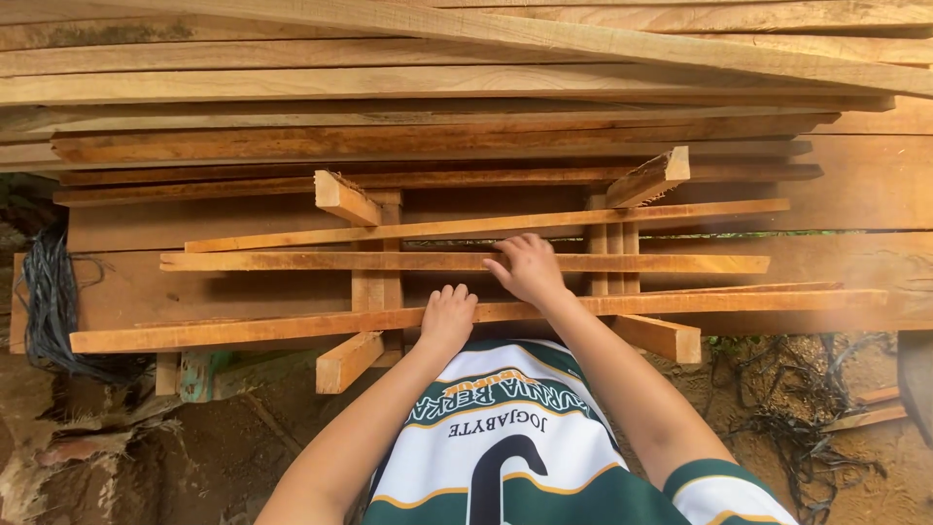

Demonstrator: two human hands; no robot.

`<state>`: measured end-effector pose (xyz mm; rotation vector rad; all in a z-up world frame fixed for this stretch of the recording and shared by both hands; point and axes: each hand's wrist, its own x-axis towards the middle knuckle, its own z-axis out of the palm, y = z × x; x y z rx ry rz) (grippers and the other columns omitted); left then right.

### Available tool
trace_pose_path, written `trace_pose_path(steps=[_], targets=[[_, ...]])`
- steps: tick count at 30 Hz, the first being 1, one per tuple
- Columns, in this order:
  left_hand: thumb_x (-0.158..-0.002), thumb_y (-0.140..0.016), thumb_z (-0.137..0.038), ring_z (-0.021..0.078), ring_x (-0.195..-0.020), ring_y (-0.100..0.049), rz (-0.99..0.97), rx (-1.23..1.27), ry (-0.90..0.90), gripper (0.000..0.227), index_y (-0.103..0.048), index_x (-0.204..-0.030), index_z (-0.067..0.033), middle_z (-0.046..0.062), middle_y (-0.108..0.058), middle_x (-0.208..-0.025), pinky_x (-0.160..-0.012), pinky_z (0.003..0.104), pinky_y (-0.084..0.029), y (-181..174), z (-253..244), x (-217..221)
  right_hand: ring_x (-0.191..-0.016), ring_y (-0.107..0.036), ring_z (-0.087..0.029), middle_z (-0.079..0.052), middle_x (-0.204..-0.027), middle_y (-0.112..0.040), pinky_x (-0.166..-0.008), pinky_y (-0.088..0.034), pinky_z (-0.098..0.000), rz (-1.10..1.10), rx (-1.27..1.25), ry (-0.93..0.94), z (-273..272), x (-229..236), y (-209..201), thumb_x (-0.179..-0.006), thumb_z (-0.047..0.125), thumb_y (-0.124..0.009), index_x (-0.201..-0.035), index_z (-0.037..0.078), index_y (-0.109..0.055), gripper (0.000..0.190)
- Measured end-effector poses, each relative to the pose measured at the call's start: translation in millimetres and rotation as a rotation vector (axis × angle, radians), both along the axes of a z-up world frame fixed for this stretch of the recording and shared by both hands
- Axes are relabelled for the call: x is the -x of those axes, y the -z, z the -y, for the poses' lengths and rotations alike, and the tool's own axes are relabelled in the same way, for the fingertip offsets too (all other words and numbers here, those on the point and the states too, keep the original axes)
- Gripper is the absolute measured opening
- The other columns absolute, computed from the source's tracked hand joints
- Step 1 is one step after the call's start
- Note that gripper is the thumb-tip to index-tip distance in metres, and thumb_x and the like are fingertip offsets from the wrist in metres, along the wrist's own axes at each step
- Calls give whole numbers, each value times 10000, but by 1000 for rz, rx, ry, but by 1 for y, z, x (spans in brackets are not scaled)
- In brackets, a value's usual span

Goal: Arranging and stacking long wooden planks onto a wooden support frame in a workshop.

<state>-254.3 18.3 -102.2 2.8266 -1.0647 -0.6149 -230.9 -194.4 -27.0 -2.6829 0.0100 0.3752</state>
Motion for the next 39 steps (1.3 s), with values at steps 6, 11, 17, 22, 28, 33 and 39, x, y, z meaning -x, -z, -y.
trace_pose_path(steps=[6, 11, 17, 22, 28, 33, 39], targets=[[-854, -733, -270, 232, -1161, -524, -87, 118, 0, 498, -591, -1321, -173, 26, -543, -1223, -900, 363, -404, -22, -21, 6, -1245, -608, -242, 17, -1292, -680, -1121, -352, -474, -301, -113, -39, -8, -10, 23, -1068, 582, -376, -1380, 283, -609, 491], [-838, -794, -399, 334, -1422, -323, 4, 95, -54, 806, -433, -1499, -112, 113, -420, -1489, -1143, 481, -256, -71, -31, 3, -1225, -633, -289, -43, -1264, -706, -1085, -400, -479, -345, -180, -97, 3, 14, 17, -1069, 508, -416, -1354, 230, -642, 458], [-834, -801, -397, 317, -1484, -257, -116, -77, -171, 910, -334, -1560, -110, 101, -354, -1590, -1221, 544, -139, -55, -39, -1, -1213, -654, -346, -114, -1223, -726, -1042, -482, -486, -523, -164, -127, 0, 5, 2, -1010, 599, -419, -1330, 203, -670, 567], [-813, -799, -405, 277, -1428, -320, -136, -97, -167, 891, -365, -1544, -139, 62, -416, -1524, -1188, 507, -180, -47, -36, -8, -1180, -690, -325, -105, -1163, -756, -1002, -521, -441, -576, 39, -222, -2, -2, 5, -898, 775, -403, -1214, 257, -738, 693], [-792, -830, -348, 318, -1485, -258, -184, -84, -176, 1020, -259, -1601, -104, 111, -328, -1615, -1223, 563, -106, -62, -34, -17, -1124, -713, -360, -132, -1103, -771, -961, -547, -452, -532, -57, -126, 2, 3, -6, -867, 702, -547, -1179, 196, -760, 632], [-774, -860, -348, 385, -1525, -174, -182, -87, -179, 1103, -217, -1629, -79, 159, -221, -1672, -1231, 582, -86, -76, -33, -23, -1000, -698, -157, 29, -1023, -744, -893, -502, -314, 191, -61, -119, 11, 34, 23, -991, 546, -598, -1079, 233, -777, 372], [-772, -813, -426, 270, -1414, -389, -177, -102, -116, 932, -373, -1553, -173, 46, -461, -1504, -1206, 548, -194, -20, -42, -14, -991, -676, -223, -12, -1009, -698, -850, -543, -379, -3, -93, -39, 11, 49, 22, -986, 515, -591, -1081, 204, -751, 363]])
